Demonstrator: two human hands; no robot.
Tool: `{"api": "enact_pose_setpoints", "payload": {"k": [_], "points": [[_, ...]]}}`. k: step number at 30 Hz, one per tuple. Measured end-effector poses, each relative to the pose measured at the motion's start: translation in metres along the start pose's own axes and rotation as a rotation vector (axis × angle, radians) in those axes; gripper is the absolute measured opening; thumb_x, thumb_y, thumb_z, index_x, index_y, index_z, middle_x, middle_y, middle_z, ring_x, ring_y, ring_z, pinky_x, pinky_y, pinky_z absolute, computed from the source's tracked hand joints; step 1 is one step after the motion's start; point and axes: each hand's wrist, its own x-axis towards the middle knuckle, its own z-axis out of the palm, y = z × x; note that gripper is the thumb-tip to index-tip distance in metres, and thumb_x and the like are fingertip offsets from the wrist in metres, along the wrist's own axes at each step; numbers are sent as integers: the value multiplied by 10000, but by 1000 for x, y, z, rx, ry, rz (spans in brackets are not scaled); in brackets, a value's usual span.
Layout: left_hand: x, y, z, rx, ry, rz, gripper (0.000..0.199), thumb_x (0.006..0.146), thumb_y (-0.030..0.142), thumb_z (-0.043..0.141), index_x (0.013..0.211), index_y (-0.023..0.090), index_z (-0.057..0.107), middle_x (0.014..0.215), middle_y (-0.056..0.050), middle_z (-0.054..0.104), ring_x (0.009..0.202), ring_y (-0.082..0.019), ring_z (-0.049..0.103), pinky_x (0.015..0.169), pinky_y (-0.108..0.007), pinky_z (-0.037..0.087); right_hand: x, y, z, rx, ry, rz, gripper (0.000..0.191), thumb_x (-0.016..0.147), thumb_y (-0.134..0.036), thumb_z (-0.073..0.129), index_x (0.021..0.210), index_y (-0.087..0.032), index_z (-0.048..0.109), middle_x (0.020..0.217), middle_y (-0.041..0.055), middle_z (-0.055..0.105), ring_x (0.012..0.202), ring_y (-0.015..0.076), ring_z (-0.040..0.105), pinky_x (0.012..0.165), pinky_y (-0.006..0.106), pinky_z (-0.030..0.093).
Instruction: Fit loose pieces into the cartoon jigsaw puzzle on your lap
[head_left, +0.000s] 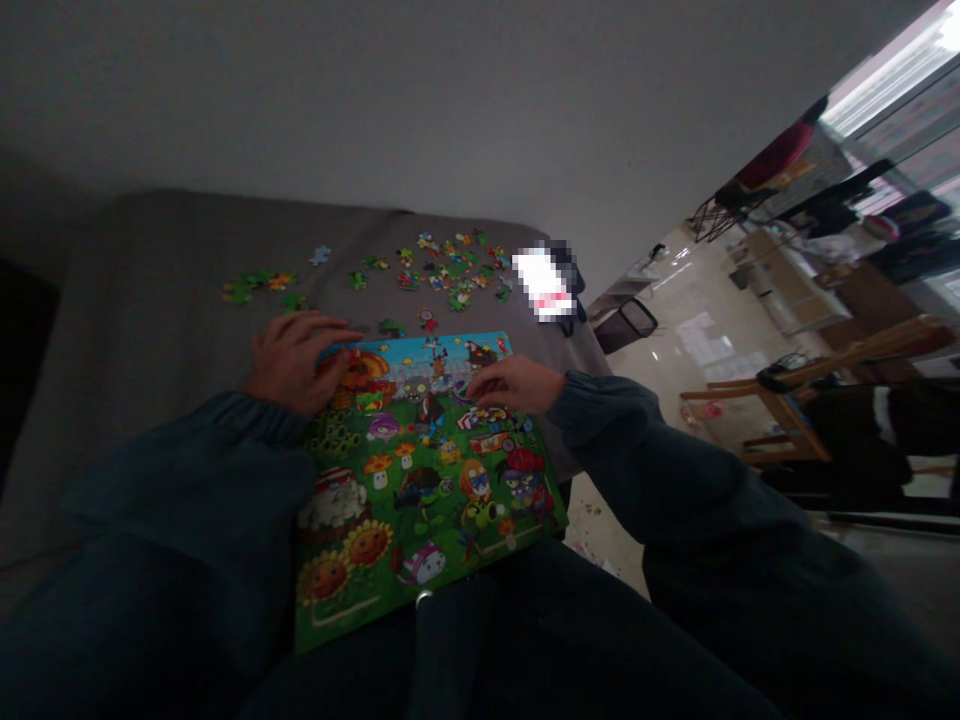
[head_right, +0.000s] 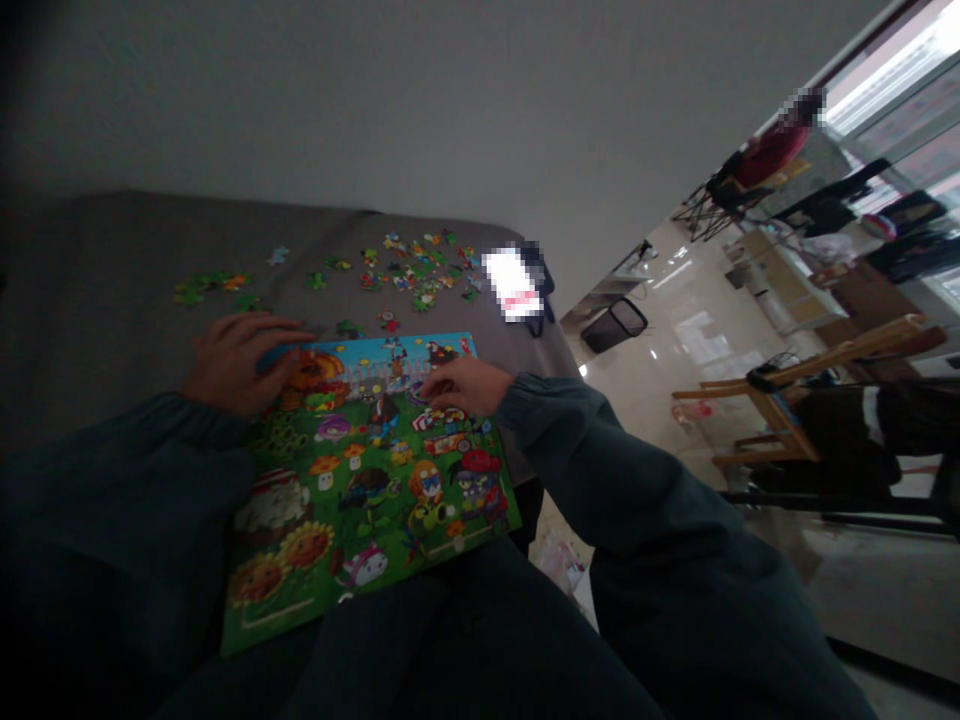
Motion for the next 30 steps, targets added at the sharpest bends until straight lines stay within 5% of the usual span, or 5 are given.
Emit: {"api": "enact_pose_setpoints", "payload": {"k": [8,21,30], "points": [[1,-4,3,-2,19,21,342,969,395,470,1177,214,672,1287,-79,632,1278,-255,444,1074,-483,304,-28,16,-21,35,72,31,189,853,-197,689,1035,-152,713,945,51,752,830,141,701,779,300,565],[1,-4,3,9,12,23,376,976,421,447,1181,200,672,1285,-78,629,1284,-258,434,1086,-479,296,-27,20,-3,-60,86,22,203,846,-182,713,1044,-137,712,840,31,707,700,131,622,685,282,515],[0,-7,6,11,20,57,343,989,399,453,1192,220,665,1283,-65,623,1291,-252,438,1098,-484,296,-50,17,5,-327,145,-188,422,825,-286,764,1212,-163,649,1180,119,652,1132,241,578,1033,454,432]]}}
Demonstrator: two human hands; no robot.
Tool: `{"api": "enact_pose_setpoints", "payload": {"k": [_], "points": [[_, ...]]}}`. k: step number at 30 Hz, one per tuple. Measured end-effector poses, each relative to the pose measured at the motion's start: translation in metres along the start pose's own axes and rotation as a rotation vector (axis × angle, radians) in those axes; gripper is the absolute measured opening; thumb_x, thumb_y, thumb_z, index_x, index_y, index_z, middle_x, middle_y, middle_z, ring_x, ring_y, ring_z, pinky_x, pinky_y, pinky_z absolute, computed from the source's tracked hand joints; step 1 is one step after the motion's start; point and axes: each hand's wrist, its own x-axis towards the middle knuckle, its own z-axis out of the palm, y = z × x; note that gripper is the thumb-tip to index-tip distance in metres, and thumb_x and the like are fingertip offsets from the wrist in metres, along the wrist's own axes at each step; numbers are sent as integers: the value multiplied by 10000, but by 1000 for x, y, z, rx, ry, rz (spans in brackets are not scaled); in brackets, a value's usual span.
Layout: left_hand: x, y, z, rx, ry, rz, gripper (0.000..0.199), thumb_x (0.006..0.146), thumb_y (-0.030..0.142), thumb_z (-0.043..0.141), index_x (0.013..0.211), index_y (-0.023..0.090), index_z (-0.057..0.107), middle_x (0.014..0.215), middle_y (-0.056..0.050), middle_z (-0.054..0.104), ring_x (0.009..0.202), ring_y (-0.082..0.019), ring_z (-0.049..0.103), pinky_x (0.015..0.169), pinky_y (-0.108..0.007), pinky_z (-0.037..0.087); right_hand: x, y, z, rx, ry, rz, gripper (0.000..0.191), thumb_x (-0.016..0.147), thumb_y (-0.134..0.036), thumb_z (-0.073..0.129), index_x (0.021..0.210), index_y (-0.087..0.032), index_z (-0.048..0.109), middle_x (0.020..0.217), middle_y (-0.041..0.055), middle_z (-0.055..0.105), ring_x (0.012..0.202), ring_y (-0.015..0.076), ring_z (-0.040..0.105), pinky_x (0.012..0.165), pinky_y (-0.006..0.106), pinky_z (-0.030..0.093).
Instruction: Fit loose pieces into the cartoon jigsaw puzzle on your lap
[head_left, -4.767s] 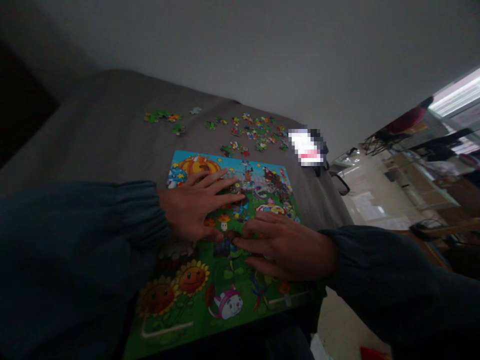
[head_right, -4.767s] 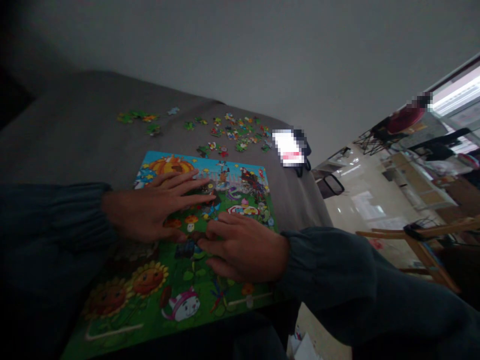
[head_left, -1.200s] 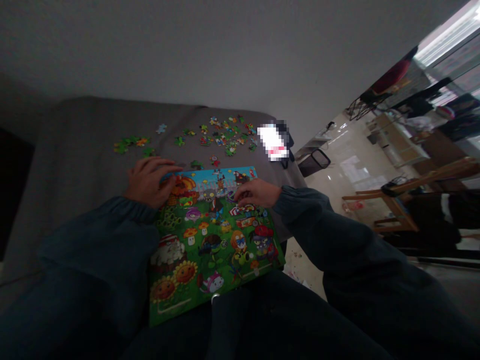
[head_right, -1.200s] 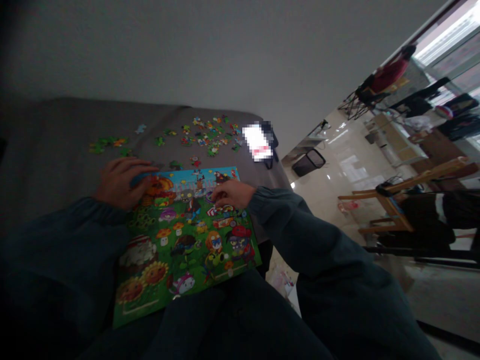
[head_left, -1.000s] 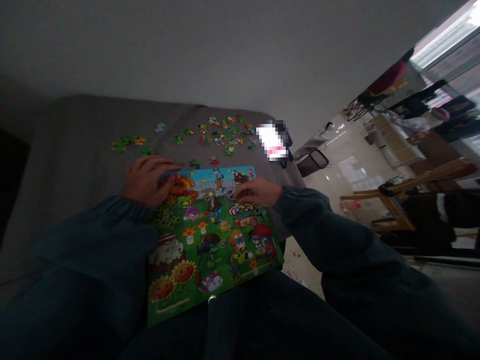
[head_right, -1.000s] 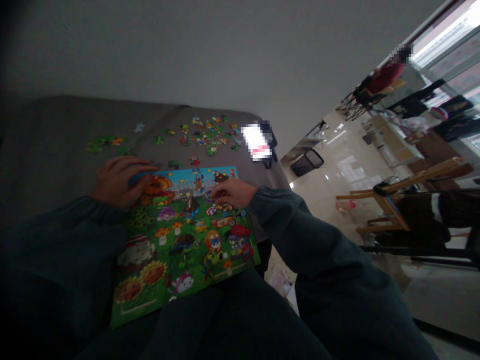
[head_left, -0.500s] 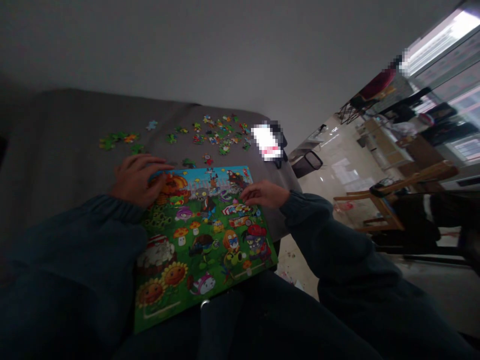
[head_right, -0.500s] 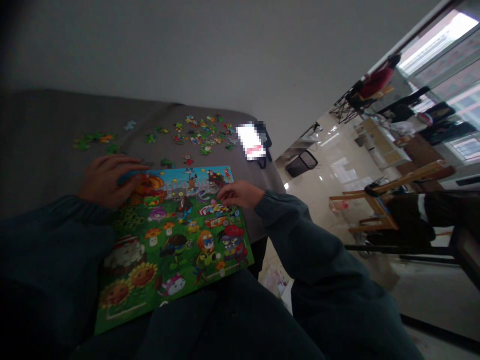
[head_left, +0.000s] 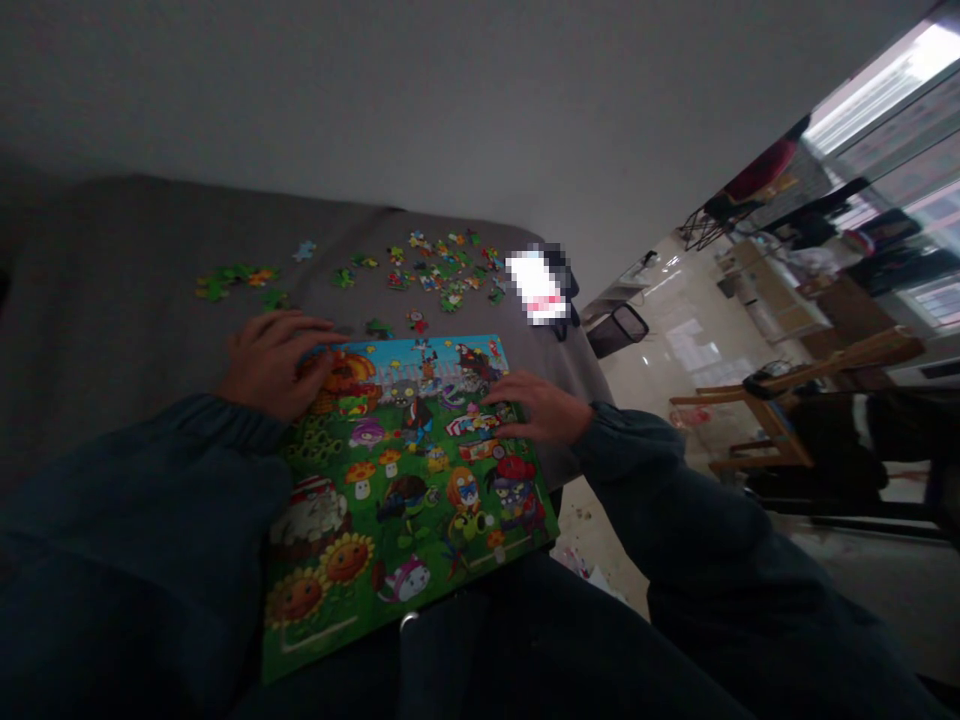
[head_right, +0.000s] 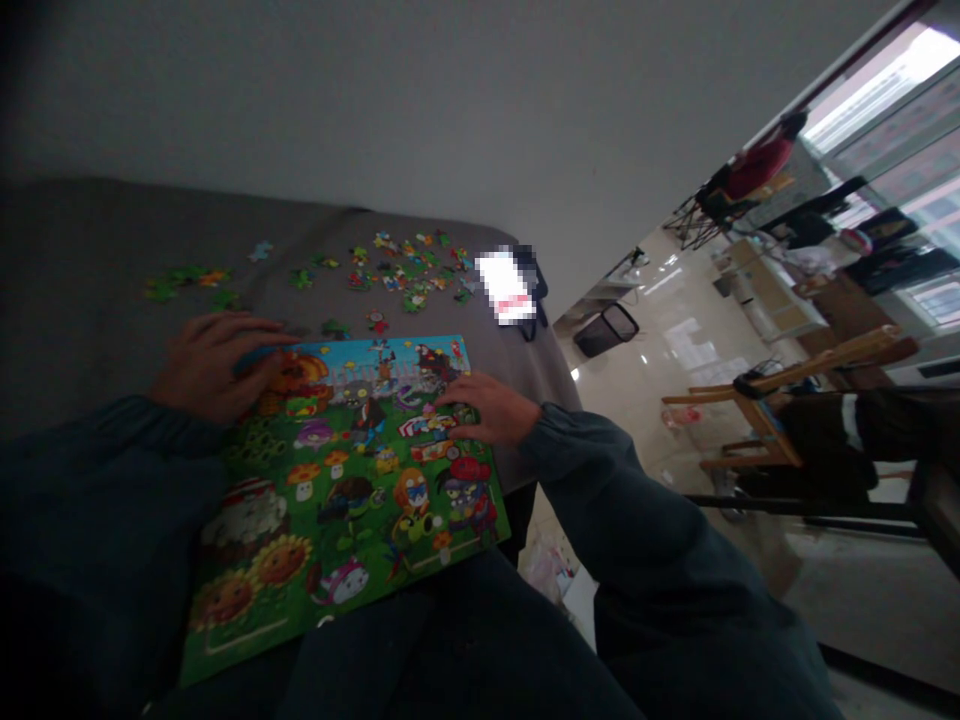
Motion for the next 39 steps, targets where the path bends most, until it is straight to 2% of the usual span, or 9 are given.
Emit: {"api": "enact_pose_setpoints", "payload": {"k": [4,11,15,22,27,35,39], "points": [[0,-3,2,16,28,29,341,981,401,454,1169,221,674,1254,-68,642,1274,-264,468,1090,-497,312,-4,-1,5,-69,-42,13,418,866,-295,720,1257,-181,629,1169,112,636,1122,239,569,1015,459,449],[0,-7,8,22,101,74,357,985,416,420,1152,246,686,1214,-76,662,1234,-283,507,1058,-510,350,-2,-2,10,-70,11,36,347,885,-288,697,1201,-153,646,1124,115,641,1075,241,580,984,453,471],[0,-8,8,15,97,90,365,985,413,419,1144,231,692,1210,-88,663,1232,-298,507,1052,-527,352,-4,-2,11,-59,16,22,344,889,-297,694,1209,-180,640,1106,99,644,1057,236,585,967,449,479],[0,-9,9,8,92,78,350,981,412,430,1165,255,682,1219,-70,652,1233,-280,509,1058,-510,338,-7,0,14,-76,53,5,323,895,-310,686,1178,-158,651,1098,113,654,1045,245,583,956,458,477],[-1,-9,9,5,86,82,353,979,407,429,1157,237,682,1222,-83,652,1237,-290,505,1056,-525,336,-6,-2,15,-79,70,-13,417,892,-320,688,1282,-204,598,1195,105,629,1102,244,567,995,468,458],[0,-10,10,20,100,104,338,981,391,437,1146,234,687,1215,-79,657,1229,-281,509,1062,-505,349,-5,0,15,-82,41,-34,397,901,-298,673,1279,-190,617,1138,106,633,1065,242,566,979,461,470],[1,-9,9,17,108,113,350,988,394,424,1134,226,694,1199,-82,663,1216,-282,516,1058,-510,358,-5,-1,15,-61,45,-28,405,904,-301,672,1288,-196,603,1172,103,636,1095,238,570,999,455,461]]}}
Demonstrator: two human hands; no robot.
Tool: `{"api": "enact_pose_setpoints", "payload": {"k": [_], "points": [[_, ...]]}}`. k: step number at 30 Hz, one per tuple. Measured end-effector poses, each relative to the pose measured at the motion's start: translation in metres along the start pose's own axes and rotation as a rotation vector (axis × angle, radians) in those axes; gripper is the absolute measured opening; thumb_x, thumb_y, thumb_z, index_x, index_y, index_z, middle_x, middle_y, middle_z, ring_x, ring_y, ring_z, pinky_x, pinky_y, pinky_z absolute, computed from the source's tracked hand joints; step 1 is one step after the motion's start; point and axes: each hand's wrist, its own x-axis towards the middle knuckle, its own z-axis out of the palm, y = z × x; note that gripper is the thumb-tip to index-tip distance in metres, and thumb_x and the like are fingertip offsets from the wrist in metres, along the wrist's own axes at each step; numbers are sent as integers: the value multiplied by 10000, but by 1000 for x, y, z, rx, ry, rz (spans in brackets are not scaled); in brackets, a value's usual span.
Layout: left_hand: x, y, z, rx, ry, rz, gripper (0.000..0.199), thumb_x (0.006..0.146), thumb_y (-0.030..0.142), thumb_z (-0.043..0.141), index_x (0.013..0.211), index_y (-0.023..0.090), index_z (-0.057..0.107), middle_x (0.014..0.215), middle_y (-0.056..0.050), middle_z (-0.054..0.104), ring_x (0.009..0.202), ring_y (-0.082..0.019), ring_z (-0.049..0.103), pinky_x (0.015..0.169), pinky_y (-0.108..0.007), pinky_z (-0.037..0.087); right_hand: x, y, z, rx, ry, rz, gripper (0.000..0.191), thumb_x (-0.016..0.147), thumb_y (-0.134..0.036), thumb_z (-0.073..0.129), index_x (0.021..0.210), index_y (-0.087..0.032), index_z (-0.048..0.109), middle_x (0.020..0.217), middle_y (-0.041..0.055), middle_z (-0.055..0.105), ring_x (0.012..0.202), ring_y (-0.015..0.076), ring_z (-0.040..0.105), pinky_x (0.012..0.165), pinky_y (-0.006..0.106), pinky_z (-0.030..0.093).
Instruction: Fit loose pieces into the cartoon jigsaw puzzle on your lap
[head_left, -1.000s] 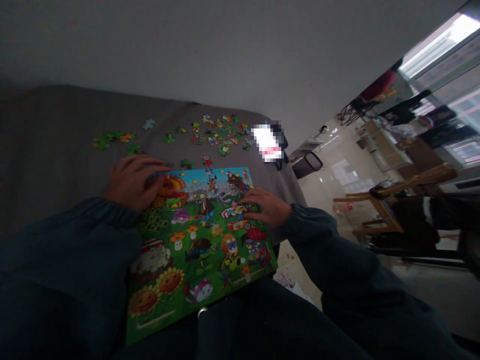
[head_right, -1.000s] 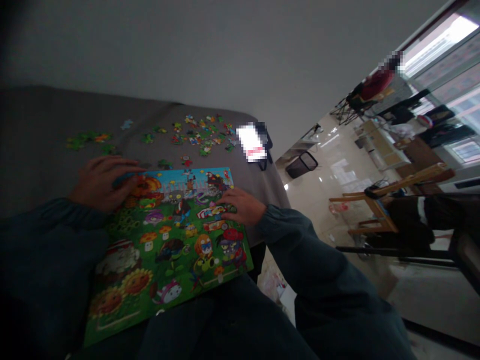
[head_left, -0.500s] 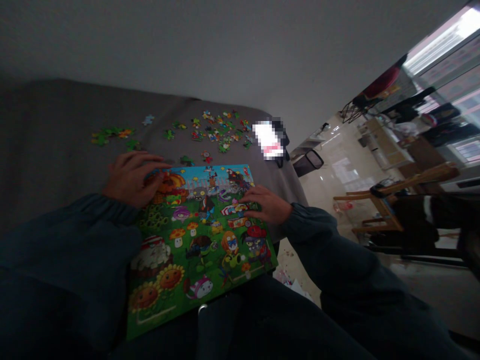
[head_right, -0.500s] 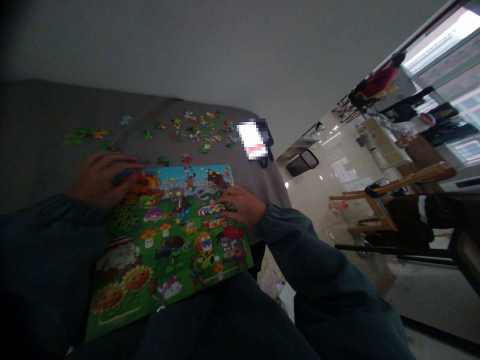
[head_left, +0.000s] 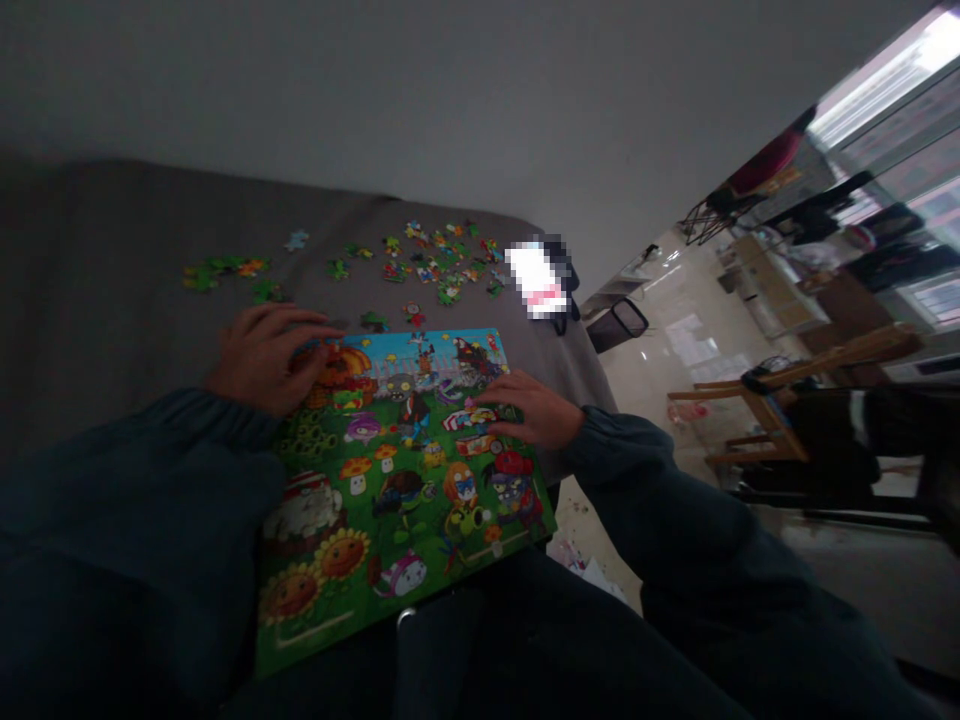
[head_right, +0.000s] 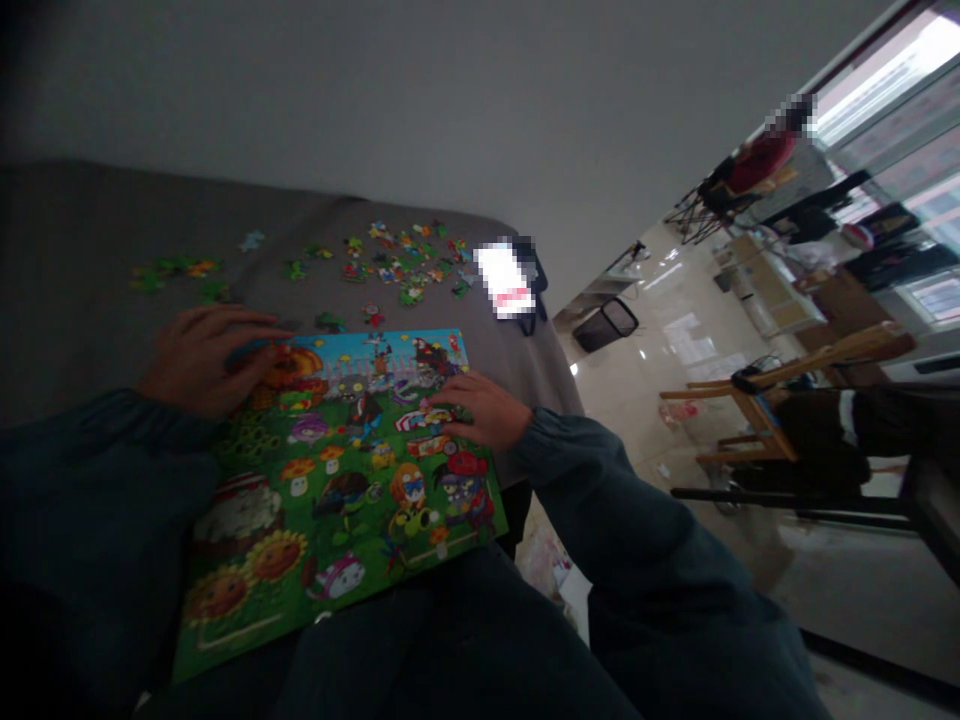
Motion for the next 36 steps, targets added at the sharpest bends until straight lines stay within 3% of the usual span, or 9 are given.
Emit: {"api": "enact_pose_setpoints", "payload": {"k": [12,17,20,23,29,33,36], "points": [[-1,1,-1,-2,-33,-44,367,985,423,411,1136,238,690,1217,-78,652,1238,-274,499,1063,-502,345,0,-2,-3,14,3,12,469,892,-320,688,1316,-160,569,1224,131,643,1145,250,576,1017,471,456],[-1,2,-3,-14,-68,-86,334,968,397,432,1147,276,685,1244,-69,650,1265,-283,480,1062,-513,337,8,4,-28,-24,154,-6,413,920,-326,643,1300,-177,578,1225,130,650,1147,254,584,1006,479,464],[0,2,-4,-33,-82,-90,328,953,381,442,1145,289,693,1248,-76,653,1274,-302,475,1040,-529,351,34,17,-47,-55,189,14,386,921,-319,636,1274,-170,592,1172,127,667,1062,247,609,944,454,499],[1,2,-6,-27,-83,-85,332,953,384,441,1151,293,692,1244,-81,656,1270,-302,480,1040,-531,352,79,30,-51,-64,130,55,351,924,-292,629,1251,-167,603,1178,119,669,986,224,626,905,421,514],[-1,-2,-3,-21,-78,-79,344,962,396,444,1144,244,694,1229,-89,672,1238,-285,505,1049,-512,358,174,36,-21,-180,137,139,415,833,-230,749,1219,-144,621,1398,150,510,1292,289,455,1116,479,340],[-1,-4,0,-28,-79,-73,346,965,397,437,1137,241,694,1233,-81,673,1232,-270,514,1062,-501,352,190,38,-10,-157,123,177,222,788,-203,782,966,-164,655,1181,98,605,1166,265,512,1054,451,387],[0,-5,1,-33,-85,-59,345,964,396,427,1141,254,687,1230,-73,672,1226,-264,524,1068,-497,347,186,39,-7,-134,141,183,207,805,-185,759,951,-155,615,1036,81,630,1062,242,545,1002,425,421]]}}
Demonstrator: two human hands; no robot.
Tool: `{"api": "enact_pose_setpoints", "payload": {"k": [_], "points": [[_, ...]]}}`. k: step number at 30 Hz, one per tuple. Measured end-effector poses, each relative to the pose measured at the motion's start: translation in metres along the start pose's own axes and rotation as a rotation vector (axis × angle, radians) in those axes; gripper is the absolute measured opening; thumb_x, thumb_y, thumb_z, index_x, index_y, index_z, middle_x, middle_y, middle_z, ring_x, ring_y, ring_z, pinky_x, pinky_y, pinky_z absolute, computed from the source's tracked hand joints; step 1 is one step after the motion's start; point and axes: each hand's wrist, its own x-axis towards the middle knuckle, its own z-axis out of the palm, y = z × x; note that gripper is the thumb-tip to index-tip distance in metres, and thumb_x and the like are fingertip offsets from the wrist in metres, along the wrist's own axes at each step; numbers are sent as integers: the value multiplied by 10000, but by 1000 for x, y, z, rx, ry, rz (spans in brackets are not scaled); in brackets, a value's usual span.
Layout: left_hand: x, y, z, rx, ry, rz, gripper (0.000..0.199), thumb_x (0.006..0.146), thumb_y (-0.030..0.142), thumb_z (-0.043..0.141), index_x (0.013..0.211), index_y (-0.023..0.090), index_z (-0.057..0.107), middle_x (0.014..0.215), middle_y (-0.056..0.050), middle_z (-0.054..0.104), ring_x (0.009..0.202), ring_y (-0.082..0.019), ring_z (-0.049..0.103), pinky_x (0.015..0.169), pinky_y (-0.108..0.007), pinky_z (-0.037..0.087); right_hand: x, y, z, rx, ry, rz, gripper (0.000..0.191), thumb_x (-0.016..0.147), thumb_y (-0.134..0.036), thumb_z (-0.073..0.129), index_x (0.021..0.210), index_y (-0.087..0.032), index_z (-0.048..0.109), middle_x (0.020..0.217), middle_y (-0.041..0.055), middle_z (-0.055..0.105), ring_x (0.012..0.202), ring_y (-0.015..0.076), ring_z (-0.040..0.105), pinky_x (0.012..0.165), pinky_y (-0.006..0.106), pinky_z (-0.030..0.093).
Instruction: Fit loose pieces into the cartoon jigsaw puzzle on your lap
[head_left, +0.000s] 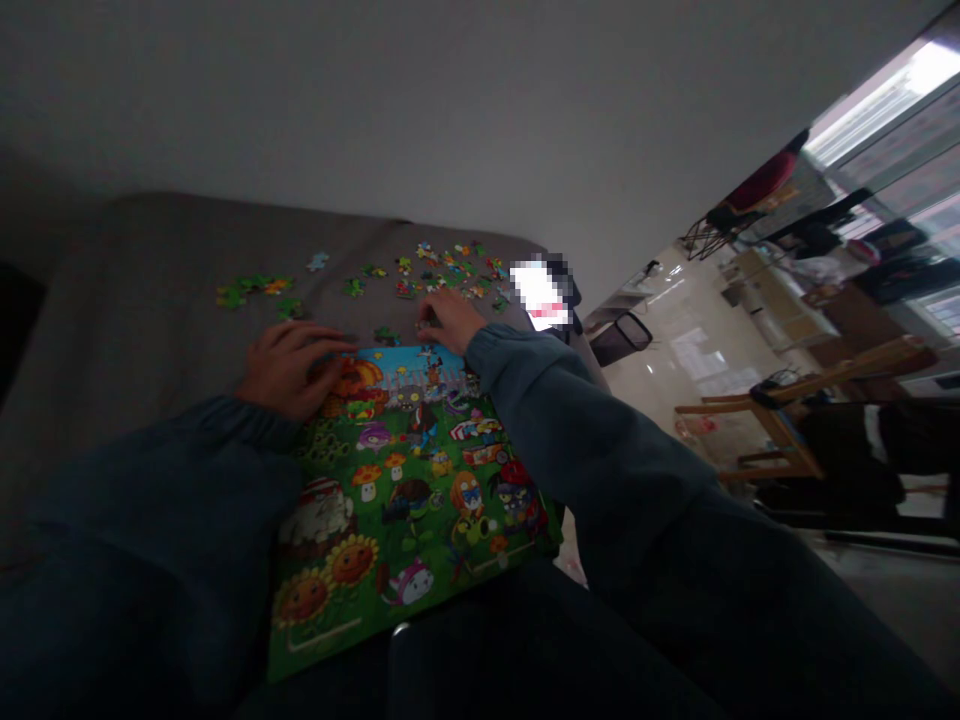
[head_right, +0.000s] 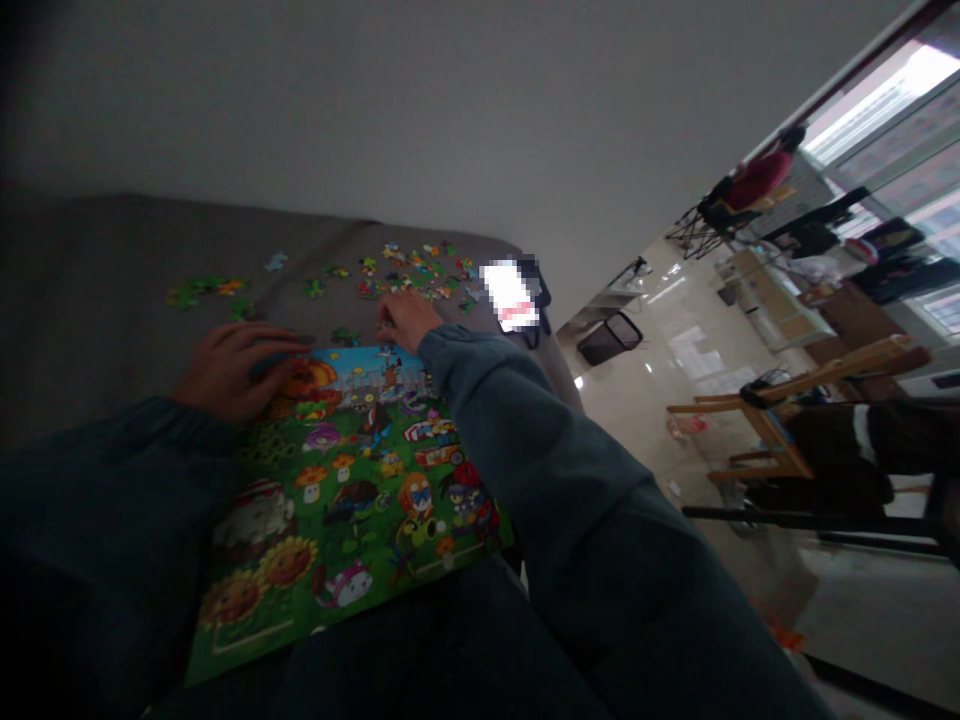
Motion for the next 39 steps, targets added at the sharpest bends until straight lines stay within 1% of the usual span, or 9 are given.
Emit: {"api": "enact_pose_setpoints", "payload": {"k": [5,9,12,15,18,21,30,35,39], "points": [[1,-1,0,11,11,22,361,963,401,422,1141,234,687,1226,-96,669,1215,-271,536,1076,-499,341,-4,-2,-1,67,34,35,335,795,-110,740,1089,-150,585,1007,58,659,964,202,590,916,376,479],[1,1,-1,19,21,33,380,973,410,396,1124,222,689,1210,-98,676,1204,-257,547,1085,-485,336,-29,-1,-22,224,47,11,230,837,-108,691,1055,-147,628,989,44,688,895,164,635,844,318,519],[2,3,-3,13,23,32,399,973,427,382,1114,223,694,1204,-100,677,1197,-264,547,1078,-495,342,-78,3,-46,412,43,-31,154,859,-164,684,1012,-149,688,961,43,704,862,163,660,830,330,536],[2,4,-2,11,39,21,411,974,435,375,1114,221,697,1206,-104,671,1197,-275,540,1077,-506,339,-140,2,-62,403,101,-62,188,892,-192,647,1059,-181,733,941,48,698,856,168,659,812,342,535],[2,4,-1,25,45,34,408,973,433,388,1120,212,698,1207,-107,669,1202,-283,535,1077,-508,338,-190,-6,-62,455,94,10,190,916,-270,637,1066,-226,746,937,39,723,824,161,666,770,329,547],[2,3,0,27,45,31,388,975,429,405,1110,215,699,1204,-107,669,1212,-287,530,1071,-513,344,-220,-14,-53,499,96,120,189,918,-336,641,1037,-244,756,928,30,740,796,154,675,741,314,561],[0,2,1,-8,52,23,354,974,431,412,1134,261,678,1224,-68,642,1238,-269,511,1102,-500,307,-250,-26,-23,576,61,233,232,921,-363,628,1071,-242,757,905,36,721,801,156,671,716,289,550],[0,2,0,-11,58,27,351,973,425,428,1124,242,687,1218,-81,638,1238,-276,506,1103,-506,304,-251,-28,-13,529,53,235,215,913,-351,640,1047,-236,762,847,17,707,703,128,619,658,264,515],[-1,3,0,-8,71,29,352,973,431,426,1125,247,684,1218,-79,643,1245,-280,504,1099,-514,306,-247,-25,-8,524,39,220,222,919,-353,638,1058,-229,759,883,37,716,768,153,652,701,288,530]]}}
